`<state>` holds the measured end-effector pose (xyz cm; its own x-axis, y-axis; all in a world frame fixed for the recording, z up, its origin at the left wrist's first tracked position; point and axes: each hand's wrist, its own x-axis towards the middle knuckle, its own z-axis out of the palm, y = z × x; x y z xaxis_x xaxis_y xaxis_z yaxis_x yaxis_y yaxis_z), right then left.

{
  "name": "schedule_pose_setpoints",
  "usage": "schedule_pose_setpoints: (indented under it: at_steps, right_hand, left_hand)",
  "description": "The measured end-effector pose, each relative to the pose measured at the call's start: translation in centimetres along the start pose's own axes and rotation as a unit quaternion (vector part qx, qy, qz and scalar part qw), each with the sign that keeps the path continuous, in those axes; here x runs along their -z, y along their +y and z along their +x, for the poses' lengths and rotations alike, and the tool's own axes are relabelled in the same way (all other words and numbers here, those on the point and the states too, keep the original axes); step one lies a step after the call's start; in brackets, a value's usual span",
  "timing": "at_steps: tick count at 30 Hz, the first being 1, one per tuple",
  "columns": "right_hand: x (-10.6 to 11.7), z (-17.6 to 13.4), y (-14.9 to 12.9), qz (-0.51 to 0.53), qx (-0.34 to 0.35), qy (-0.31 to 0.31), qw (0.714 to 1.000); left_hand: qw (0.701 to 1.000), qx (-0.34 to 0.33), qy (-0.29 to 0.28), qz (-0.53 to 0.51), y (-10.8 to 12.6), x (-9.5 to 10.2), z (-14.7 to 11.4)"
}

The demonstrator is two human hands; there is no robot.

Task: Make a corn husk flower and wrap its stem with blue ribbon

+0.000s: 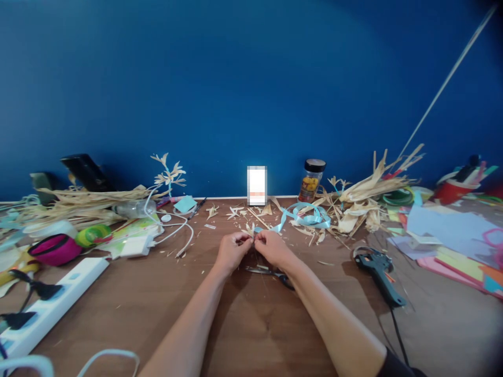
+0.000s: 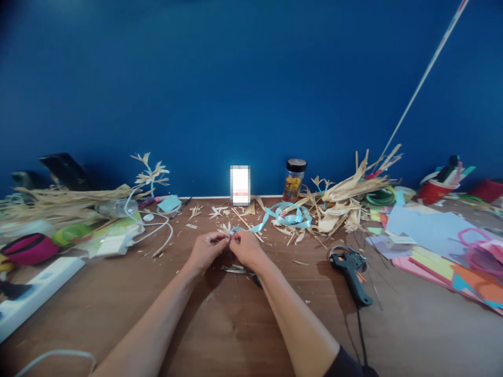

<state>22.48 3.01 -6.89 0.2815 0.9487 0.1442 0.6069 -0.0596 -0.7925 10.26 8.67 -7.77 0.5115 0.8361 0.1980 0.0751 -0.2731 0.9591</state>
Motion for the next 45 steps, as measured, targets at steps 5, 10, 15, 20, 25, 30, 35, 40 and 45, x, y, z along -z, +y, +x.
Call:
schedule_pose_setpoints:
  at_steps: [5,10,15,20,25,30,35,40,45]
  right_hand:
    - [-0.2,-0.1,-0.3,-0.015,0.011,0.020,1.000]
    - [-0.7,0.1,0.0,0.055,0.007,0.044,0.998]
    - [-1.1,0.3,0.7,0.206,-0.012,0.043,0.978]
    - [-1.0,0.3,0.6,0.277,-0.002,0.032,0.960]
    - [-0.9,0.1,0.2,0.302,0.011,0.021,0.953]
    - [-0.7,0.0,0.1,0.315,0.026,0.008,0.949]
    - [-0.6,0.0,0.0,0.323,0.036,-0.003,0.946]
    - [-0.7,0.0,0.2,0.323,0.046,-0.009,0.945]
    - [-0.7,0.0,0.4,0.295,0.046,-0.005,0.954]
  left_hand:
    - [1.000,0.006,0.019,-0.005,0.3,-0.2,-0.1]
    - [0.995,0.048,0.038,-0.073,0.7,-0.7,-0.3]
    - [0.972,0.127,0.029,-0.197,1.1,-1.1,-0.6]
    - [0.947,0.175,0.002,-0.268,1.2,-0.8,-0.6]
    - [0.926,0.206,-0.013,-0.315,1.1,-0.3,-0.4]
    - [0.911,0.224,-0.032,-0.345,0.9,-0.1,-0.3]
    - [0.897,0.245,-0.047,-0.366,0.9,0.0,-0.3]
    - [0.899,0.256,-0.032,-0.355,0.9,0.0,-0.2]
    - [0.905,0.257,-0.012,-0.338,0.9,0.0,-0.2]
